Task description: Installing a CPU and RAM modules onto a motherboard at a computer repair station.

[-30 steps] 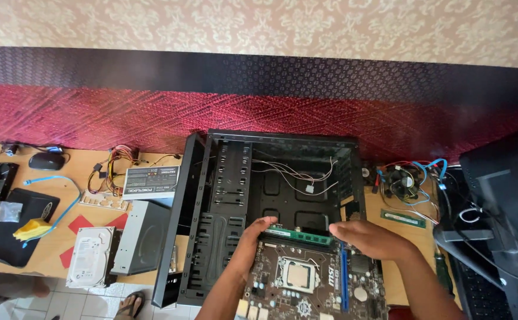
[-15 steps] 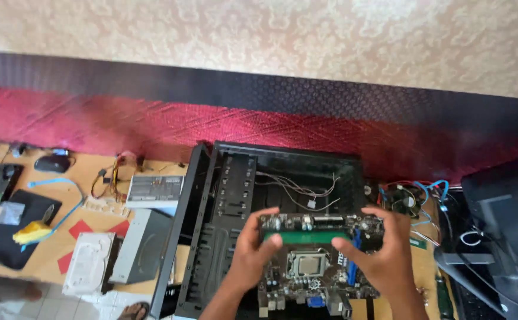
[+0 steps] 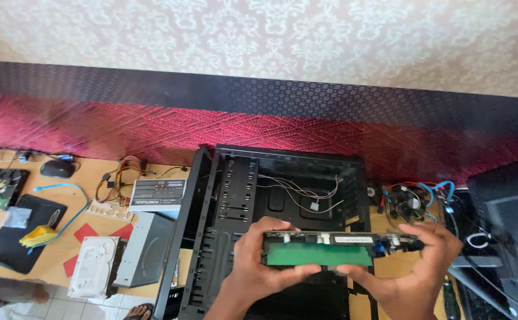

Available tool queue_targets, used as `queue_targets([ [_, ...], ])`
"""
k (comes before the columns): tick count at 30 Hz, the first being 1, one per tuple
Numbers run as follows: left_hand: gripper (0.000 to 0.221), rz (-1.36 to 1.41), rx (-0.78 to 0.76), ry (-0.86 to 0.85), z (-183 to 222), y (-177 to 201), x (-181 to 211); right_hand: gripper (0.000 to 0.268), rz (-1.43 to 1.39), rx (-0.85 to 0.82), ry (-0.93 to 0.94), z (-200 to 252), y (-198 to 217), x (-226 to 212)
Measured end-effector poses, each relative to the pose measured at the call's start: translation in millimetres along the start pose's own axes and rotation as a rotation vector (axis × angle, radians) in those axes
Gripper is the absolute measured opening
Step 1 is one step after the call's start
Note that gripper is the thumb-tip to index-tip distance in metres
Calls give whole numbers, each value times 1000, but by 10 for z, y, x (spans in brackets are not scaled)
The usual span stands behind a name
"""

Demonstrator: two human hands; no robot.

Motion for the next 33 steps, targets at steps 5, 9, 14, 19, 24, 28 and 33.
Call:
queue_targets([
  [5, 73, 48, 18, -116, -69, -24, 147, 108, -77, 119, 11, 35, 44, 20],
  [9, 62, 39, 89, -171, -65, 12, 221, 110, -197, 138, 82, 39, 92, 66],
  [14, 60, 103, 52, -134, -111, 110, 259, 105, -260, 83, 74, 24, 153, 103],
  [19, 51, 515, -20, -181, -117, 110, 308, 102, -262, 184, 152, 64, 228, 209],
  [24, 59, 675, -151, -142, -187, 193, 415, 99, -362, 255, 197, 44, 239, 329],
  [28, 54, 474, -252, -217, -256, 246, 482, 100, -404, 279, 195, 39, 252, 381],
  [33, 55, 411, -284, -226, -238, 231, 465, 101, -383, 174, 137, -11, 263, 291],
])
Point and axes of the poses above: each hand's wrist, its own z-axis away from the middle knuckle, its own y-axis out of the back of the hand, x = y × z, the point moved 7 cm from there along -z, towards the middle knuckle, and after that the axes turned 2 degrees about -y, right-handed, at the moved point
